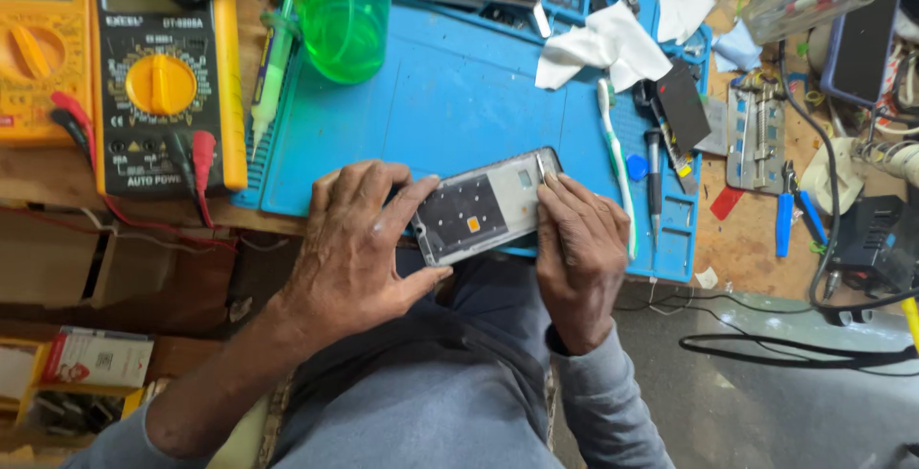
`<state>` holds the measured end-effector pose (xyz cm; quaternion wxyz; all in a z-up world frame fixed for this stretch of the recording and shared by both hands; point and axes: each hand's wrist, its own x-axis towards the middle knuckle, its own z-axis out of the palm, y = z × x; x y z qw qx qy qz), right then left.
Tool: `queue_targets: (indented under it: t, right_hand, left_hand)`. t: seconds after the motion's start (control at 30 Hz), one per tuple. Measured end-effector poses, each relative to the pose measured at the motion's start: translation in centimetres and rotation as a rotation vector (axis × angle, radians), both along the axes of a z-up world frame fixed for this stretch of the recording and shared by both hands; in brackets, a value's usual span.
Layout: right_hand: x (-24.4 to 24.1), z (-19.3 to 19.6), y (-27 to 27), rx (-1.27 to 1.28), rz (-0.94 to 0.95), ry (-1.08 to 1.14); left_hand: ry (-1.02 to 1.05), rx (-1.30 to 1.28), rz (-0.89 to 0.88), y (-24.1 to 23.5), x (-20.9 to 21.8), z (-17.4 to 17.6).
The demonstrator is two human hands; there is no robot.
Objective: The person cleans the interior of a disassembled smartphone chassis using a metal spudger and a white cloth. They scrape adhesive residue from the frame, wipe the surface, and briefly handle a new screen package before returning to the chassis.
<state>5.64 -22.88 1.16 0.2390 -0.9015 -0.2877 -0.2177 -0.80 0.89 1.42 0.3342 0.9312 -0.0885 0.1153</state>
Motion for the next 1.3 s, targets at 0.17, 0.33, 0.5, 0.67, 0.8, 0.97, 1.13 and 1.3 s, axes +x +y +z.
queue_targets:
  t: [0.17,0.33,0.5,0.67,0.8,0.97,1.13,1.3]
  right_hand:
    - [0.0,-0.1,0.6,0.041,0.066,0.004]
    - [-0.2,0.2,0.7,0.041,0.032,0.037]
    - [0.1,0.2,0.7,0.067,-0.019,0.035]
    - [0.1,-0.2,0.7,0.037,0.055,0.0]
    - [0.1,-0.4,0.5,0.068,0.067,0.05]
    - [0.4,-0.6,0.2,0.065,0.051,0.02]
    - [0.5,-0.7,0.0,0.044,0.025,0.026]
    - [0.8,-0.6,-0.1,0.028,-0.003,0.008]
  left_hand:
    - [-0.002,0.023,-0.004,0.0,0.2,-0.3]
    - [0.006,0.028,0.006,-0.1,-0.1,-0.4]
    - [-0.005,0.033,0.004,0.0,0.3,-0.3]
    - [0.002,0.041,0.001,0.1,0.5,-0.3]
    - [0.012,0.028,0.013,-0.1,0.1,-0.3]
    - [-0.005,0.027,0.017,-0.2,0.3,-0.1]
    - [0.026,0.033,0.017,-0.1,0.1,-0.1]
    - [0.03,0.045,0.014,-0.1,0.4,0.0]
